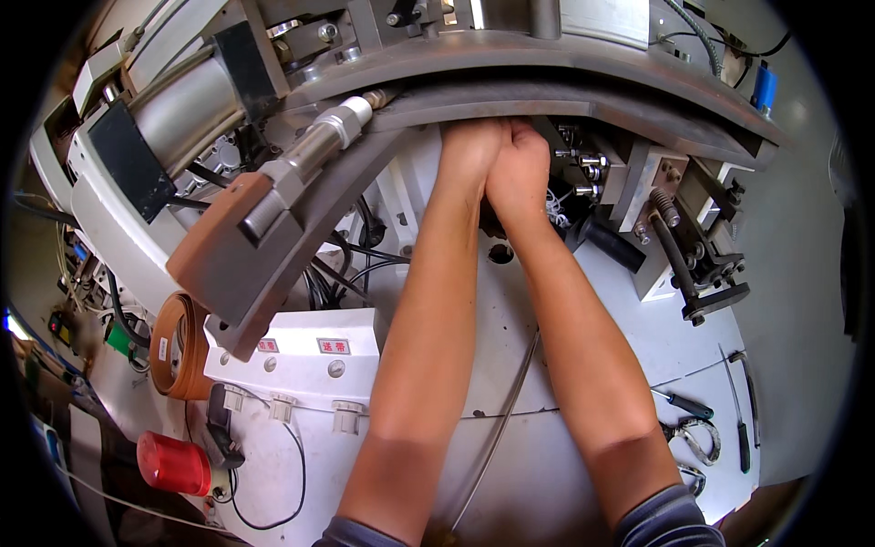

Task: The person works inside a machine using a screwdriver and pliers to adjust internal components. They repeatedly reach into a confined area, manipulate wires or parts, and use tools to tighten or loosen fasteners.

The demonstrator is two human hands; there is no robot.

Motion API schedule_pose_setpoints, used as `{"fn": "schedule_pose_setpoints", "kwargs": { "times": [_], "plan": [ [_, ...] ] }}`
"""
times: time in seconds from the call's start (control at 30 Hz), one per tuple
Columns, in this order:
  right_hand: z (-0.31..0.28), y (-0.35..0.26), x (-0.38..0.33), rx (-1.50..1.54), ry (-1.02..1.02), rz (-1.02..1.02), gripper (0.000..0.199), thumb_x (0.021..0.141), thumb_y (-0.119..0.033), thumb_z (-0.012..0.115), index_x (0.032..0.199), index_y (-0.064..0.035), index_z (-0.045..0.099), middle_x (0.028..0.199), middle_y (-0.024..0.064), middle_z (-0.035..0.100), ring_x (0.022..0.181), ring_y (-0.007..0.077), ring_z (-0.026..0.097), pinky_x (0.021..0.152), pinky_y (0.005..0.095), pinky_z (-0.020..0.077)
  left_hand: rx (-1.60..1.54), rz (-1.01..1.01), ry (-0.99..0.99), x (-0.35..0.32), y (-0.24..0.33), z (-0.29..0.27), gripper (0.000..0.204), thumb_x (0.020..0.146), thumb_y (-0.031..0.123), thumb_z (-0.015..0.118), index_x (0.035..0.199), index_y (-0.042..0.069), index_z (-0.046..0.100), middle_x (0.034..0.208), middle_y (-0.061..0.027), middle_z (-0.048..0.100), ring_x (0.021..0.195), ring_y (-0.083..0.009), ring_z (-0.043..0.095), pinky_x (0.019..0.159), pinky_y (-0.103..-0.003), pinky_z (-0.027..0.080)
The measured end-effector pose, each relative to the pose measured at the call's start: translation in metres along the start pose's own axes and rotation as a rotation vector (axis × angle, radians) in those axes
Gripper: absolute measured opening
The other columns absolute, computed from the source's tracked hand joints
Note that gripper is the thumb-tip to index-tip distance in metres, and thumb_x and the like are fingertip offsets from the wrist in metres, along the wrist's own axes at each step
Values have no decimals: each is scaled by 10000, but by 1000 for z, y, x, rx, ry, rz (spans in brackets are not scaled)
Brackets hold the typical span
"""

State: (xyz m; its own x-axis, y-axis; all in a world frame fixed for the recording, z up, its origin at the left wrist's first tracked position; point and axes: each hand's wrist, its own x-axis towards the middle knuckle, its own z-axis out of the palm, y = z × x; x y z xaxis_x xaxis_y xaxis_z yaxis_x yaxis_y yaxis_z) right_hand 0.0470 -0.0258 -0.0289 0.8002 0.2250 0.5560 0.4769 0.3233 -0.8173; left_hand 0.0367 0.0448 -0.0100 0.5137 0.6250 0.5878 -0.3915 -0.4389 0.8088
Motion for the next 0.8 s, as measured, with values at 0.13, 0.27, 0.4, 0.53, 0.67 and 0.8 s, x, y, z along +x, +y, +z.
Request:
{"fn": "schedule_pose_setpoints", "kwargs": {
  "times": [0.13, 0.27, 0.4, 0.53, 0.67, 0.8],
  "plan": [
    [7, 30, -3, 38, 106, -263, 382, 984, -302, 516, 995, 54, 656, 869, 286, 661, 802, 405, 651, 761, 417, 491, 124, 33, -89, -15, 12, -1, 350, 955, 258, 520, 1035, -56, 653, 1029, -161, 687, 931, -224, 638, 838, -354, 500],
    [4, 48, -16, 63, -43, 37, 366, 995, -300, 511, 1046, 26, 668, 883, 264, 672, 741, 348, 640, 758, 396, 499, -180, -315, -63, -29, 14, -2, 404, 963, 297, 496, 905, -70, 653, 840, -170, 699, 743, -242, 659, 731, -348, 519],
    [4, 45, -19, 82, -50, -15, 364, 997, -302, 506, 1086, 17, 658, 937, 277, 670, 822, 410, 651, 787, 410, 498, -219, -353, -83, -26, 1, -6, 324, 921, 264, 547, 972, -29, 677, 893, -203, 704, 805, -299, 673, 753, -378, 528],
    [1, 31, -7, -45, -19, -75, 363, 991, -291, 506, 1104, 22, 650, 977, 292, 661, 924, 469, 636, 816, 429, 493, 230, 112, -114, -14, -10, -7, 298, 906, 217, 543, 1080, -1, 652, 996, -239, 682, 890, -391, 648, 825, -439, 519],
    [-2, 15, -6, -75, -22, -54, 355, 976, -276, 516, 1079, 37, 647, 949, 297, 662, 875, 475, 639, 793, 447, 491, 563, 418, -2, 2, -19, -7, 291, 902, 168, 526, 1127, 18, 634, 1029, -247, 667, 936, -423, 626, 856, -461, 510],
    [-13, -6, 6, -95, -119, 39, 372, 982, -294, 512, 1025, 54, 638, 891, 305, 654, 779, 457, 627, 755, 461, 483, -158, 128, 237, 1, -6, 19, 283, 924, 181, 514, 930, -63, 658, 822, -160, 696, 748, -246, 664, 756, -348, 523]
  ]
}}
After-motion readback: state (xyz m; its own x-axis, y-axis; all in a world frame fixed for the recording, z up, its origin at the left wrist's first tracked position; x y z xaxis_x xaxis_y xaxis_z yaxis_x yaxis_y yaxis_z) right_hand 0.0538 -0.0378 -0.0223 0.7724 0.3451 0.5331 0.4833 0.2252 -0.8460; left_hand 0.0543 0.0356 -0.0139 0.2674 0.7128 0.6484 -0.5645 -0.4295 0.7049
